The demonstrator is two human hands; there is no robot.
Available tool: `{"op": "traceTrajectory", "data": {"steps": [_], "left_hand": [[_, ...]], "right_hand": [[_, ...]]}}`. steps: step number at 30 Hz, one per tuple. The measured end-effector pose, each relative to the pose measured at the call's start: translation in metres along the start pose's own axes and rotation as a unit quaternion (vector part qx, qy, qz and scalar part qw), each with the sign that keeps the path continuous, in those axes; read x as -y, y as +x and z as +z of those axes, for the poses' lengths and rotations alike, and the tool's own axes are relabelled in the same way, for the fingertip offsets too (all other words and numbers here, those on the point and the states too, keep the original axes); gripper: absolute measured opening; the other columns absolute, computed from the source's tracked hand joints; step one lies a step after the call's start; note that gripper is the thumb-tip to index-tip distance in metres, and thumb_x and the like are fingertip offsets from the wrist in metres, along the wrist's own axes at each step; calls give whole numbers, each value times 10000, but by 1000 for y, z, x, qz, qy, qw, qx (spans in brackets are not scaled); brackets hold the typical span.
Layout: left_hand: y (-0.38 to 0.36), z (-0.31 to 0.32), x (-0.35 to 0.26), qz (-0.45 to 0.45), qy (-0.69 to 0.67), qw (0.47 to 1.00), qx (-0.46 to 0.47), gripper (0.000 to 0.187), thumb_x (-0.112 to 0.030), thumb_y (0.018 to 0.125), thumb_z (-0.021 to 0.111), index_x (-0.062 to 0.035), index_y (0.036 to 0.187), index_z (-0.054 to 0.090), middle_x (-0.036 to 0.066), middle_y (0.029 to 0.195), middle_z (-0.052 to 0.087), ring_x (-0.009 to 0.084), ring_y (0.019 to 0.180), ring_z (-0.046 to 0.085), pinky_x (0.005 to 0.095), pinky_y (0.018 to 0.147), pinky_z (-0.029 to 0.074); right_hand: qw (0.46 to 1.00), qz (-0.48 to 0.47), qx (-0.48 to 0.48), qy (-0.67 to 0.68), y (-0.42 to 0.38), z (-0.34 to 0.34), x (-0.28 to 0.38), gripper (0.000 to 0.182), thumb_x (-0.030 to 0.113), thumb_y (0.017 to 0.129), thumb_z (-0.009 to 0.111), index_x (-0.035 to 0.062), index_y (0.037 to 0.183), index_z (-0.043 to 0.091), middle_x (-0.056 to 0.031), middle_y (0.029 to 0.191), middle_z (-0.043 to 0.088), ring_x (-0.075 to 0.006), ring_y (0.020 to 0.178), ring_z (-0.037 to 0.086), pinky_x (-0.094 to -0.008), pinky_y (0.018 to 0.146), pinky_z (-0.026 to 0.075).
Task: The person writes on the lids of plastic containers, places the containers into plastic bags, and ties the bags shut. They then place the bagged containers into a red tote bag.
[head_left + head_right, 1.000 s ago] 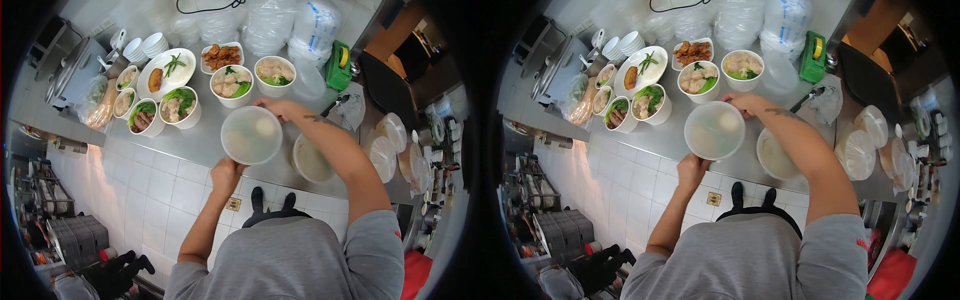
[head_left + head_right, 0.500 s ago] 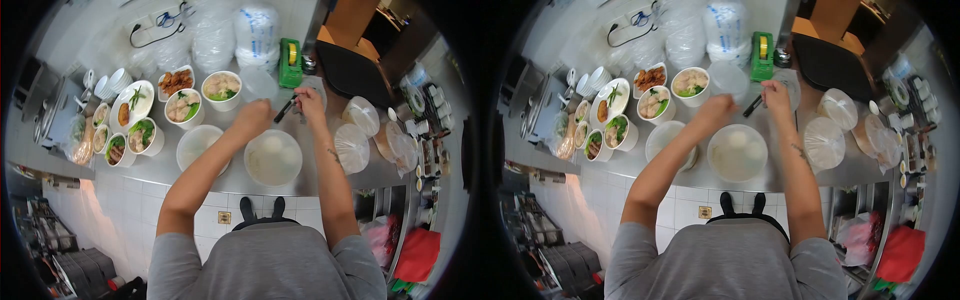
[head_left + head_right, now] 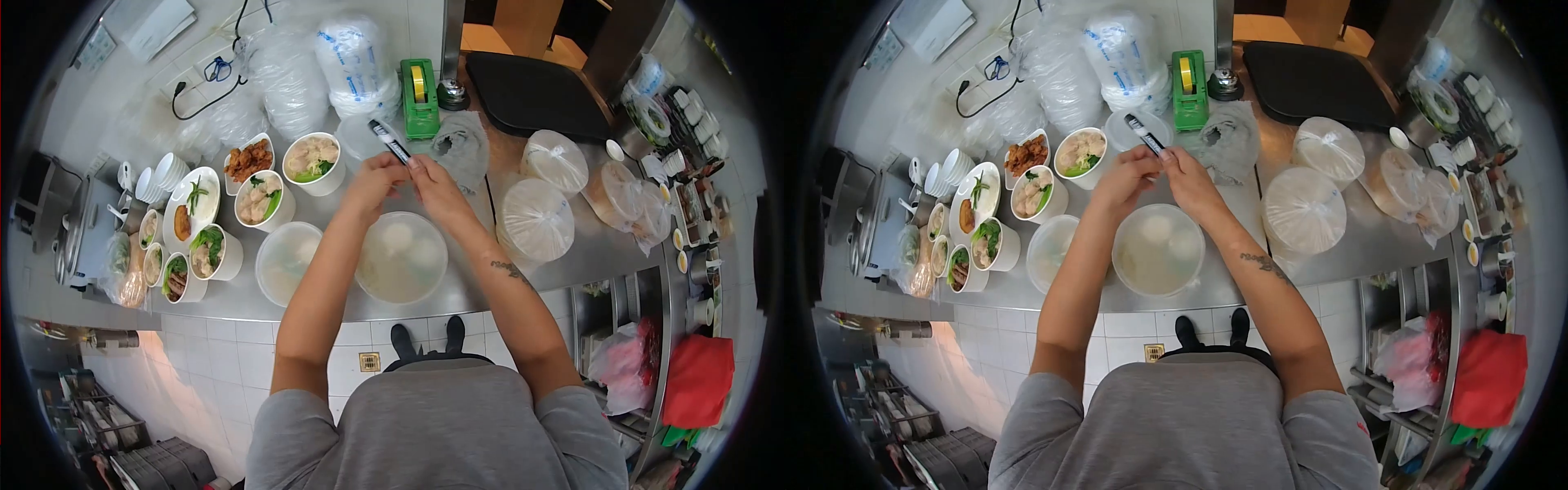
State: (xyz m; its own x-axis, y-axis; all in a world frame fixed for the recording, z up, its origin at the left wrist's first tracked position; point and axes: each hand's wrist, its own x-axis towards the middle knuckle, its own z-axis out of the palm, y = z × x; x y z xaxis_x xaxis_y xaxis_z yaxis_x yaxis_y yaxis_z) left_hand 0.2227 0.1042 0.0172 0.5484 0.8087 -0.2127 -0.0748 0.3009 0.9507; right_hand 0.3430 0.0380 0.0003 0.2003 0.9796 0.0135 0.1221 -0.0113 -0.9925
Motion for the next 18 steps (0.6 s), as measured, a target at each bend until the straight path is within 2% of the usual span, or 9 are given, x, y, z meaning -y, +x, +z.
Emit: {"op": "traceTrajectory", "data": {"steps": [2, 3, 5, 8, 11, 13, 14, 16, 18], "left_hand": [[-15, -5, -14, 6, -101, 991, -92, 145, -201, 781, 658, -98, 768, 557, 9, 695, 549, 107, 634, 523, 231, 514, 391], [-14, -10, -11, -6, -174, 979, -103, 160, -232, 818, 641, -129, 749, 539, -10, 670, 507, 104, 595, 468, 228, 489, 337], [-17, -10, -4, 12, -243, 963, -119, 258, -319, 852, 604, -143, 696, 497, -24, 621, 454, 101, 564, 426, 234, 489, 315], [-24, -21, -8, 74, -299, 947, -86, 397, -424, 888, 535, -148, 626, 420, -35, 558, 367, 102, 517, 361, 248, 480, 291], [-39, -37, -35, 136, -321, 935, -67, 484, -499, 903, 466, -143, 589, 367, -29, 519, 319, 105, 485, 313, 264, 459, 267], [-44, -34, -37, 168, -297, 937, -77, 508, -535, 911, 415, -139, 595, 374, -26, 520, 334, 97, 481, 313, 250, 443, 244], [-49, -26, -30, 150, -266, 949, -84, 508, -537, 911, 414, -137, 599, 378, -27, 523, 342, 94, 488, 320, 245, 441, 242], [-59, -6, -18, 111, -200, 968, -99, 508, -540, 910, 412, -134, 606, 386, -27, 530, 359, 86, 503, 334, 235, 438, 237], [-60, -1, -9, 111, -190, 967, -126, 490, -520, 909, 439, -132, 613, 390, -27, 530, 366, 82, 482, 335, 233, 424, 245]], "right_hand": [[989, -67, -6, -129, -1, 7, 8, 370, 330, 952, 408, -20, 1026, 502, -193, 836, 601, -305, 783, 598, -387, 681, 450], [980, -71, 2, -184, -7, 15, 13, 347, 316, 952, 406, -16, 1002, 493, -214, 844, 594, -333, 783, 591, -407, 679, 446], [952, -77, 17, -297, -30, 34, 28, 306, 288, 951, 401, -9, 953, 476, -256, 860, 579, -388, 784, 579, -448, 673, 437], [942, -10, 74, -328, -58, 42, 63, 279, 262, 946, 408, -11, 909, 450, -265, 881, 577, -419, 811, 561, -479, 694, 427], [963, -82, 82, -244, -77, 36, 36, 292, 277, 944, 415, -13, 951, 444, -248, 829, 576, -396, 788, 572, -458, 697, 432], [966, -134, 24, -218, -76, 27, 17, 296, 290, 937, 420, -5, 919, 441, -230, 802, 582, -398, 755, 573, -481, 663, 425], [967, -157, -5, -202, -76, 26, 9, 300, 296, 934, 422, -1, 903, 440, -221, 788, 585, -399, 738, 574, -492, 646, 421], [976, -118, 33, -180, -77, 29, 21, 322, 317, 933, 426, -2, 893, 447, -220, 771, 575, -397, 730, 566, -481, 644, 420], [982, -83, 59, -162, -77, 35, 25, 347, 337, 932, 430, -7, 893, 457, -224, 765, 570, -394, 734, 563, -469, 651, 419]]}}
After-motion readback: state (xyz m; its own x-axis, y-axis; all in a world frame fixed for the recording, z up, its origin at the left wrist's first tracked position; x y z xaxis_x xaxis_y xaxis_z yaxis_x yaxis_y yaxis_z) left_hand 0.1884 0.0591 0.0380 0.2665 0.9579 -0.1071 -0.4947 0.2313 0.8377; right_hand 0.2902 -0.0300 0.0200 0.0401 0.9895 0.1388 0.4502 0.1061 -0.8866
